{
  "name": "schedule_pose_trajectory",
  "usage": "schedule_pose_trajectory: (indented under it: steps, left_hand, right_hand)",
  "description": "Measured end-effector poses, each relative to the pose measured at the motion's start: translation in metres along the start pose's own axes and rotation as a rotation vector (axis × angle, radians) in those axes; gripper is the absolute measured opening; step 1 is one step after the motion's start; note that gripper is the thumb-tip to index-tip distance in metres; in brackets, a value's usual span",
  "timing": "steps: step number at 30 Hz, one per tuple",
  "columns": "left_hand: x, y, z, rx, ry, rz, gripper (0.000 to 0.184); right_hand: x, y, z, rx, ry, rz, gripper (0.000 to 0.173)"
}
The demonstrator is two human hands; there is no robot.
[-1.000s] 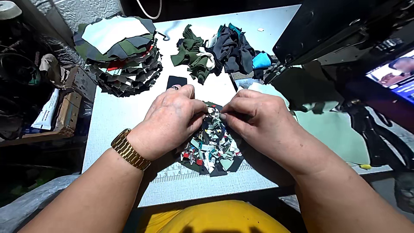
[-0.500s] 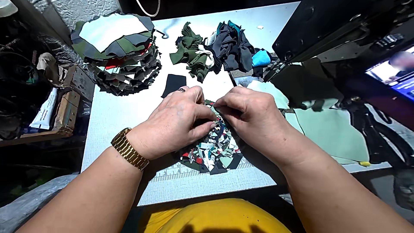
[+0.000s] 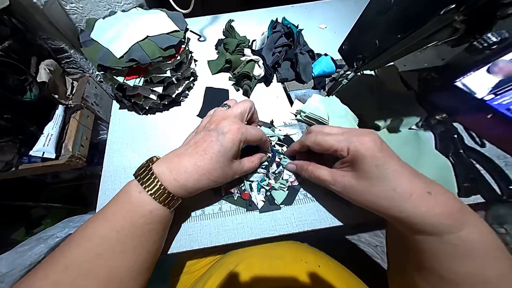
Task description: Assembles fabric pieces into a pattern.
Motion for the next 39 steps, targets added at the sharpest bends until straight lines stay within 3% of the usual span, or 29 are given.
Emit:
schedule_pose_trajectory:
  steps: [9,14,21,24,30,35,39]
  left_hand:
    - [0.004,-0.005,0.005,-0.005,-0.012,0.039,0.009]
    - [0.007,-0.01,0.007,0.01,0.005,0.105,0.008]
    - [0.005,-0.009,0.004,-0.046,0.025,0.084,0.019]
    - [0.004,-0.001,-0.003,-0.074,0.041,0.12,0.02]
    - [0.0,0.007,-0.003,-0.063,0.019,-0.02,0.015]
    - [-0.003,-0.004,-0.003,-0.044,-0.002,-0.083,0.019]
    - [0.0,0.001,0.0,-0.071,-0.011,-0.024,0.019]
  right_hand:
    - [0.007,0.004,-0.004,-0.072,0.029,0.173,0.01]
    - [0.007,-0.009,-0.001,-0.129,0.037,0.122,0.011]
    - [0.007,-0.003,-0.007,-0.084,0.016,0.117,0.019]
    - [0.005,-0.011,-0.004,-0.117,0.003,0.111,0.014]
    - [0.006,0.004,-0.001,-0.063,-0.003,0.171,0.011]
    - [0.004,-0.005,0.002,-0.083,-0.034,0.103,0.005]
    - [0.004,0.001,-0.002,-0.035,-0.01,0.121,0.008]
Point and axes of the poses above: each hand's wrist, its own x-axis towards the middle knuckle, its own y-axis out of the back of the hand, z = x × y, the point moved 6 cm from there along x, towards the middle knuckle, and after that the axes turned 11 degrees about z, right-handed, at the moved point
